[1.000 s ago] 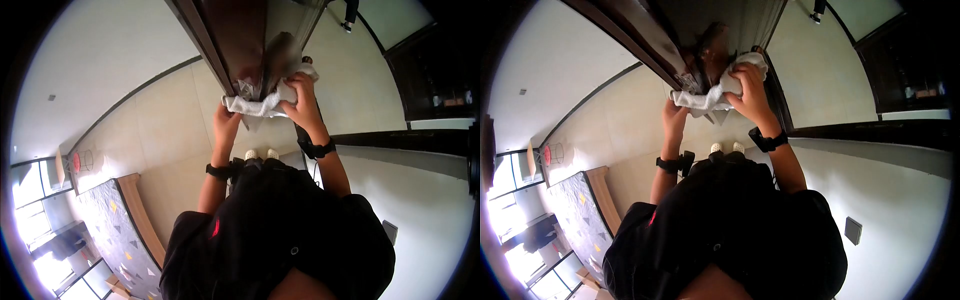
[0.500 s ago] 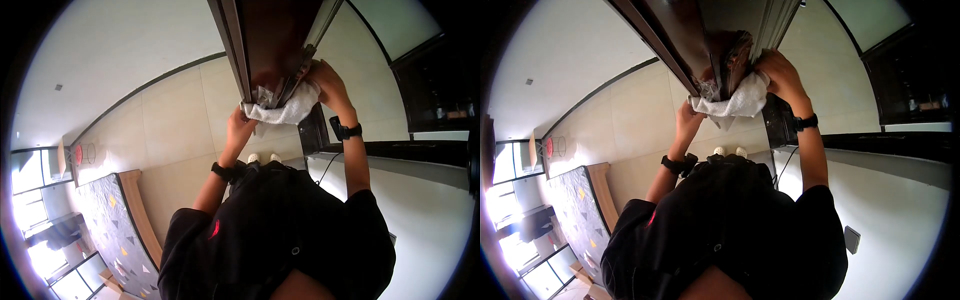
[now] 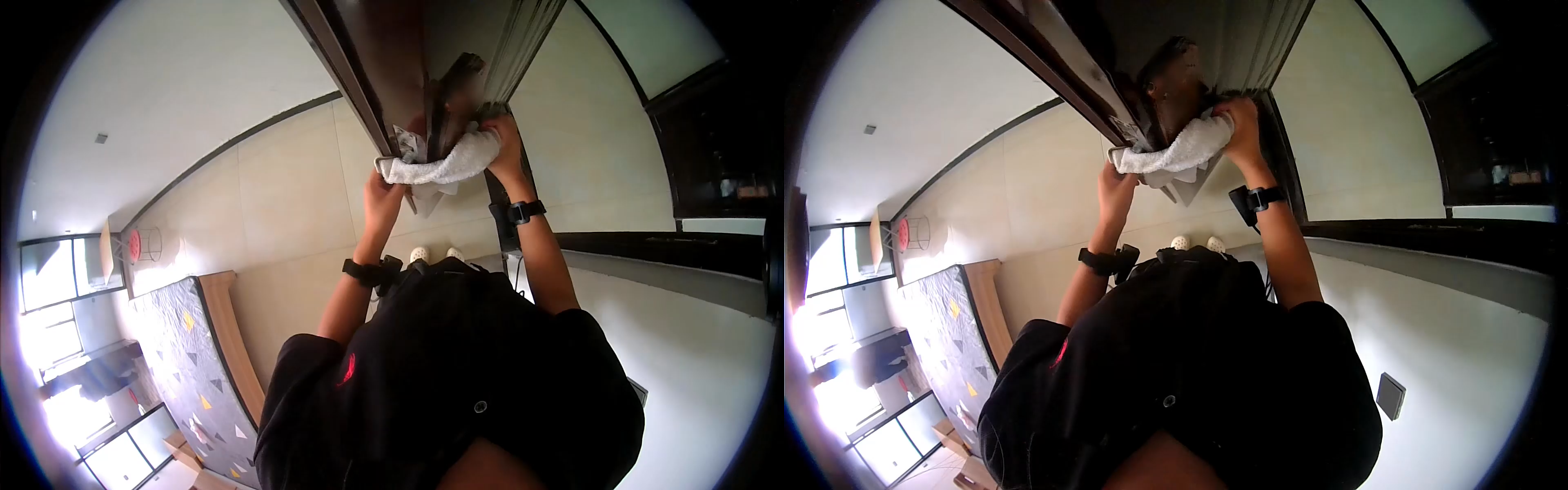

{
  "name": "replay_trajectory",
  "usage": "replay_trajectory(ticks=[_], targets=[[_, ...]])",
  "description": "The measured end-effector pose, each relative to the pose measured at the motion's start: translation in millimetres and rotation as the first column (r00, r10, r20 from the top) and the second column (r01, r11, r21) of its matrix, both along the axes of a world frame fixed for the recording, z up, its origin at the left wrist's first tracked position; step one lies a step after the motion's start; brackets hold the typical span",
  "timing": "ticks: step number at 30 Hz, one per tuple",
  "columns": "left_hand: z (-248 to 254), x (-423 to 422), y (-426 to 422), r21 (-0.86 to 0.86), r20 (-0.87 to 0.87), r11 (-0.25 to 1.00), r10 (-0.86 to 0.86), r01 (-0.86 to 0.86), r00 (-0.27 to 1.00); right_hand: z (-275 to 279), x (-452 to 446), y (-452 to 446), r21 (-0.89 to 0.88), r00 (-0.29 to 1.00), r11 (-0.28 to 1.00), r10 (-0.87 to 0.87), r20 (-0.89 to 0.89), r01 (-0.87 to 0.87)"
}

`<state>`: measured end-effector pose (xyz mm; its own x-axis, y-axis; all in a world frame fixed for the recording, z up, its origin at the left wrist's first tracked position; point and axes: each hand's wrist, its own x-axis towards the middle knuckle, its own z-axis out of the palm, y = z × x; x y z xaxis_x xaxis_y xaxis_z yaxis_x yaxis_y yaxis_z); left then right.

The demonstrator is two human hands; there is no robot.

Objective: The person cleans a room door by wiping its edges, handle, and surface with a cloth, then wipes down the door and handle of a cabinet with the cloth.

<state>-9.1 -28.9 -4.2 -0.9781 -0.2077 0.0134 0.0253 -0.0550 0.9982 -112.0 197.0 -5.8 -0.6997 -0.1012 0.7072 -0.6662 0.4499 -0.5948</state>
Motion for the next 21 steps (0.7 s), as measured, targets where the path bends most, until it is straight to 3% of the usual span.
replay_trajectory(ticks=[4,5,6,7,10,13,19,21], targets=[[-6,-1,-5,0.161,-0.008,0.986,-0.036,0.037,0.999,10,0,1,0.053,1.000,0.998,0.025,-0.019,-0.024],[-7,-4,-5,0.188,-0.078,0.981,-0.039,0.053,0.996,17,-7,5,0.060,0.999,0.998,0.027,-0.019,-0.026],[-6,-6,-7,0.208,-0.153,0.976,-0.035,0.067,0.988,38,-14,10,0.184,0.990,0.981,0.075,-0.115,-0.053],[-2,-8,-9,0.206,-0.157,0.977,-0.028,0.061,0.987,49,-18,11,0.303,0.970,0.951,0.134,-0.204,-0.067],[6,-8,-13,0.126,-0.068,0.987,-0.092,0.100,0.993,52,-17,12,0.367,0.979,0.928,0.131,-0.159,-0.064],[4,-11,-3,0.222,-0.082,0.974,-0.033,0.050,0.996,47,-6,1,0.235,0.984,0.972,0.010,-0.180,0.033],[12,-5,4,0.188,-0.149,0.981,0.080,-0.051,0.986,47,-8,1,0.272,0.981,0.962,0.054,-0.186,-0.002],[17,-1,1,0.102,-0.134,0.993,0.066,-0.052,0.989,43,-8,-1,0.275,0.983,0.961,0.049,-0.178,0.002]])
